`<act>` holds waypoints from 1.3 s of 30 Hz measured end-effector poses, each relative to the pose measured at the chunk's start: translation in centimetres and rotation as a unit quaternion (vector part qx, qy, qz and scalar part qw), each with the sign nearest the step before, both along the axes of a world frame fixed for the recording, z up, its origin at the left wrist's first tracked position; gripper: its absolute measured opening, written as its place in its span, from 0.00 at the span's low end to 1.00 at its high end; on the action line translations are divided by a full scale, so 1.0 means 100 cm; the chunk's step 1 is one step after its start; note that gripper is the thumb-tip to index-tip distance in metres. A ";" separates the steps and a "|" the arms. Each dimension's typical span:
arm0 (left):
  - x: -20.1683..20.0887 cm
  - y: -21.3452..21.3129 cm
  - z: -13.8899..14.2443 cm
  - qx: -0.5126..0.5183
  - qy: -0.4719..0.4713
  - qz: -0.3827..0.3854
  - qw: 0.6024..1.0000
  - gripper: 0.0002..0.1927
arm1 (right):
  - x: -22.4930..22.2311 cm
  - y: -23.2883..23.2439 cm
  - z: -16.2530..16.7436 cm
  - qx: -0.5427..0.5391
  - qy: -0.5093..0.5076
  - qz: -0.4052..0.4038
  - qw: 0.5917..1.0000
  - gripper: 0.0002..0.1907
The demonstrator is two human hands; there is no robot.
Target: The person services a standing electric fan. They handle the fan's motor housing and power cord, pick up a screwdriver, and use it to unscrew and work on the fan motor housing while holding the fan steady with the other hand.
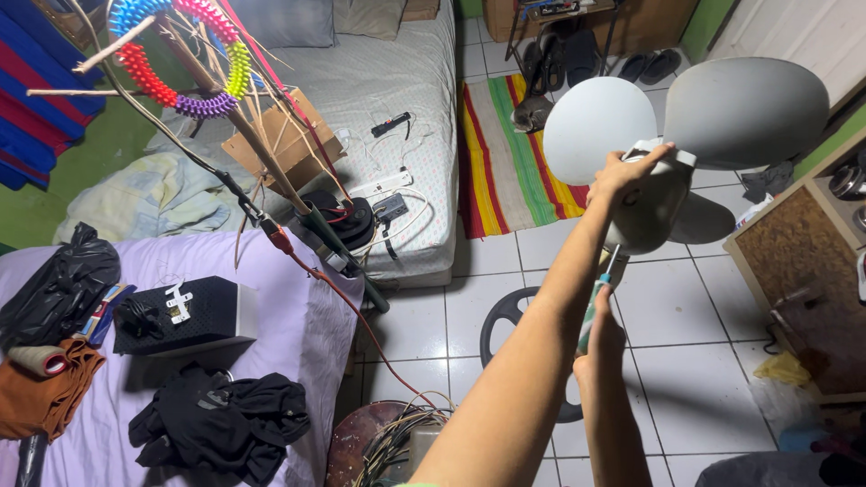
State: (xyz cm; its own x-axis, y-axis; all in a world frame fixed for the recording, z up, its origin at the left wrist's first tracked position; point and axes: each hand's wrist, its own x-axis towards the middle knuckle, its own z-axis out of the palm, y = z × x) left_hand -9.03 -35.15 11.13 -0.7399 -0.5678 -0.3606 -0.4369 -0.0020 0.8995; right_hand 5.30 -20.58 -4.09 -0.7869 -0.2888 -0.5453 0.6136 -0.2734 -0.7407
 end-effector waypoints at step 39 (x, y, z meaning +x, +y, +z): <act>-0.017 -0.001 -0.019 0.017 0.011 -0.007 1.000 0.69 | 0.024 0.018 0.033 -0.003 0.081 -0.042 0.996 0.17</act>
